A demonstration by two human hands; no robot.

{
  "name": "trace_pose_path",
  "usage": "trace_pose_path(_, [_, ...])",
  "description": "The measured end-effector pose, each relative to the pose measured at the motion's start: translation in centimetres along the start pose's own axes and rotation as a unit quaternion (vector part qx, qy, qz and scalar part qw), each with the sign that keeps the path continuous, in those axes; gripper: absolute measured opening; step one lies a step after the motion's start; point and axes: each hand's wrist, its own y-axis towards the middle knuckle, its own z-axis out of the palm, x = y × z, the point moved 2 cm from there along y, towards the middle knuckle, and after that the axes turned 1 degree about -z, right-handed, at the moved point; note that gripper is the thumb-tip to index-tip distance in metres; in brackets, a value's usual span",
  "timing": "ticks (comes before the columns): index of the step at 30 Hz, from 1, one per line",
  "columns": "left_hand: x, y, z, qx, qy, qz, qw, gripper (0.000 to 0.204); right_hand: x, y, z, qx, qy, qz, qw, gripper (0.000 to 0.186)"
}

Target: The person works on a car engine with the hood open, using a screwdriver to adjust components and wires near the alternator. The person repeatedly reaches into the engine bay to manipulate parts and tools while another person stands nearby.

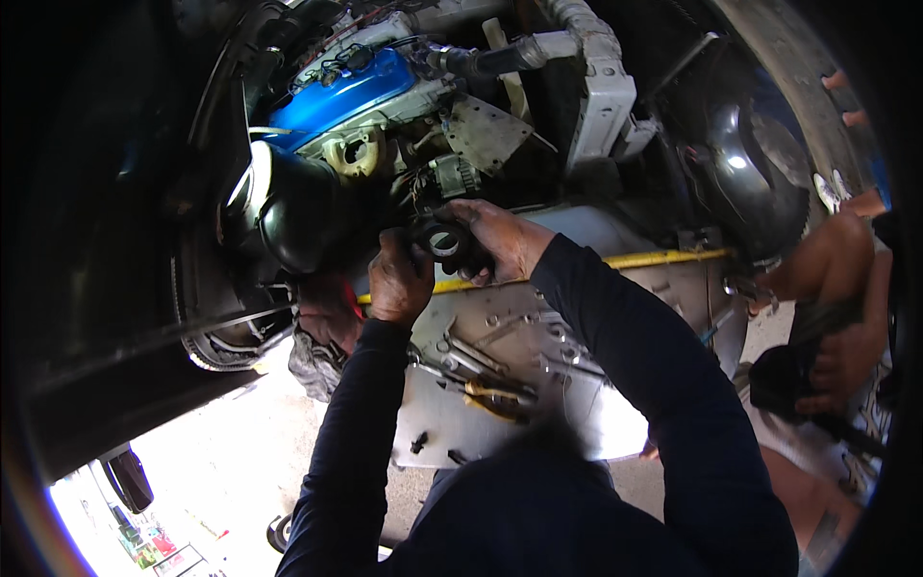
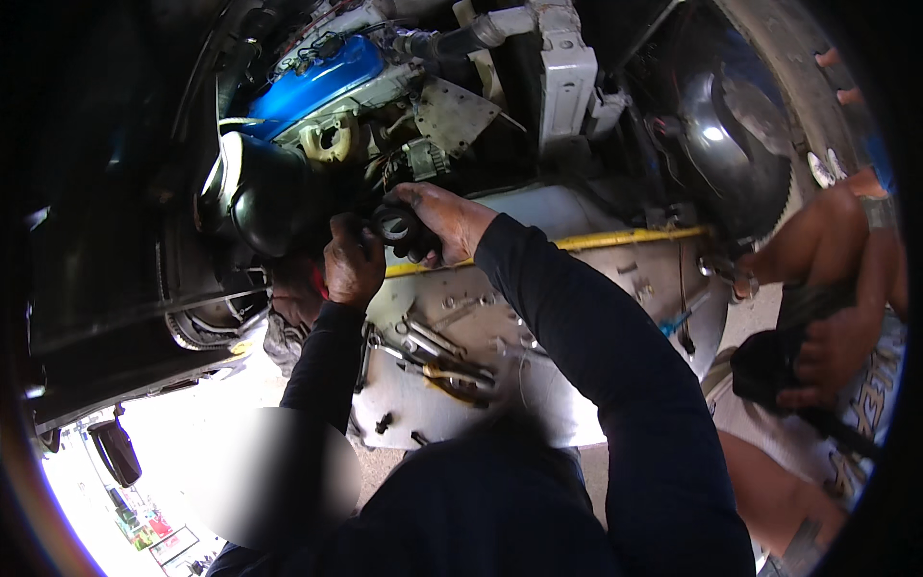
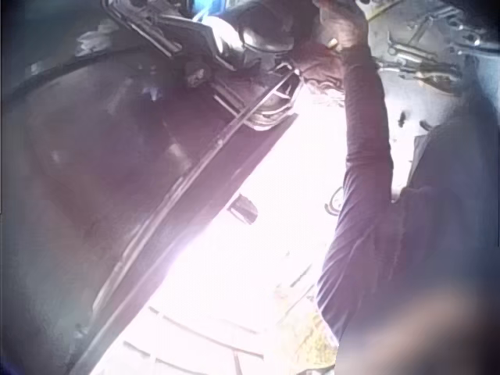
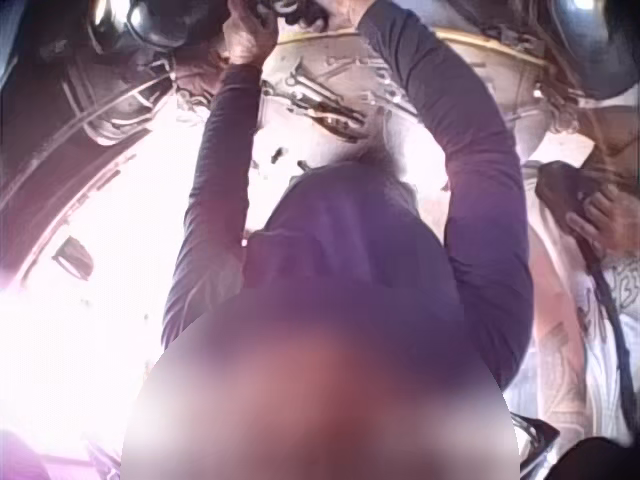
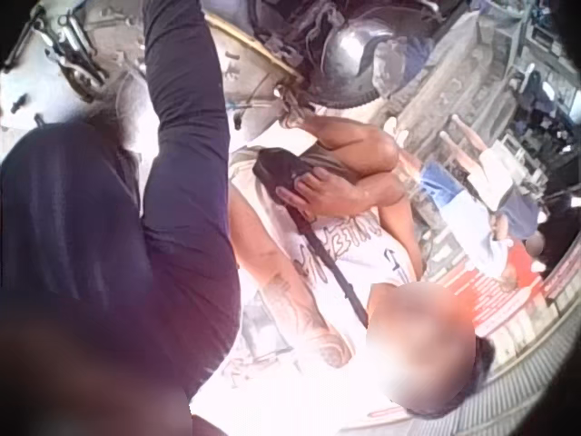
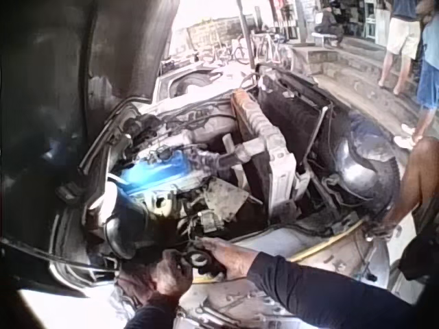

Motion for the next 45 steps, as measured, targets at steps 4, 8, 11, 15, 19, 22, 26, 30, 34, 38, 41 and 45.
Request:
trace_pose_path(4, [4.4,4.2,4.3,0.043,0.044,-0.068,0.996,0.022,2.7,7.3,-4.2,0.015,-0.004,0.064,0.998,0.026])
trace_pose_path(8, [10.9,8.1,7.5,0.014,-0.062,-0.143,0.988,0.036,4.0,14.9,-8.6,-0.122,-0.433,-0.152,0.88,0.023])
trace_pose_path(11, [16.4,9.8,10.5,0.206,-0.091,-0.297,0.928,0.042,3.5,19.5,-10.3,-0.274,-0.647,-0.246,0.668,0.026])
trace_pose_path(15, [19.6,10.5,14.1,0.365,0.144,-0.09,0.915,0.038,1.7,22.3,-11.4,-0.255,-0.652,-0.262,0.665,0.029])
trace_pose_path(19, [20.1,9.2,15.1,0.358,-0.101,-0.32,0.871,0.037,1.2,23.1,-11.9,-0.248,-0.725,-0.213,0.606,0.025])
trace_pose_path(22, [19.0,8.5,13.9,0.36,-0.075,-0.187,0.911,0.032,1.2,23.2,-11.7,-0.214,-0.735,-0.202,0.611,0.028])
trace_pose_path(26, [19.0,7.6,15.0,0.222,-0.436,-0.521,0.7,0.028,1.2,23.2,-11.3,-0.205,-0.715,-0.193,0.64,0.028])
trace_pose_path(30, [20.1,7.3,16.4,0.205,-0.39,-0.506,0.742,0.029,1.3,23.4,-11.1,-0.186,-0.695,-0.228,0.656,0.027])
trace_pose_path(34, [19.8,7.3,16.9,0.177,-0.428,-0.581,0.669,0.035,1.7,23.3,-11.5,-0.167,-0.654,-0.197,0.711,0.029])
trace_pose_path(38, [17.4,8.2,15.9,0.159,-0.296,-0.592,0.733,0.041,2.9,22.6,-12.1,-0.164,-0.643,-0.168,0.729,0.041])
trace_pose_path(41, [15.8,8.5,15.2,0.165,-0.178,-0.533,0.81,0.043,3.6,22.1,-11.8,-0.182,-0.656,-0.157,0.715,0.046])
trace_pose_path(45, [15.6,8.2,15.4,0.158,-0.137,-0.503,0.838,0.044,4.3,22.0,-10.2,-0.188,-0.618,-0.161,0.747,0.046])
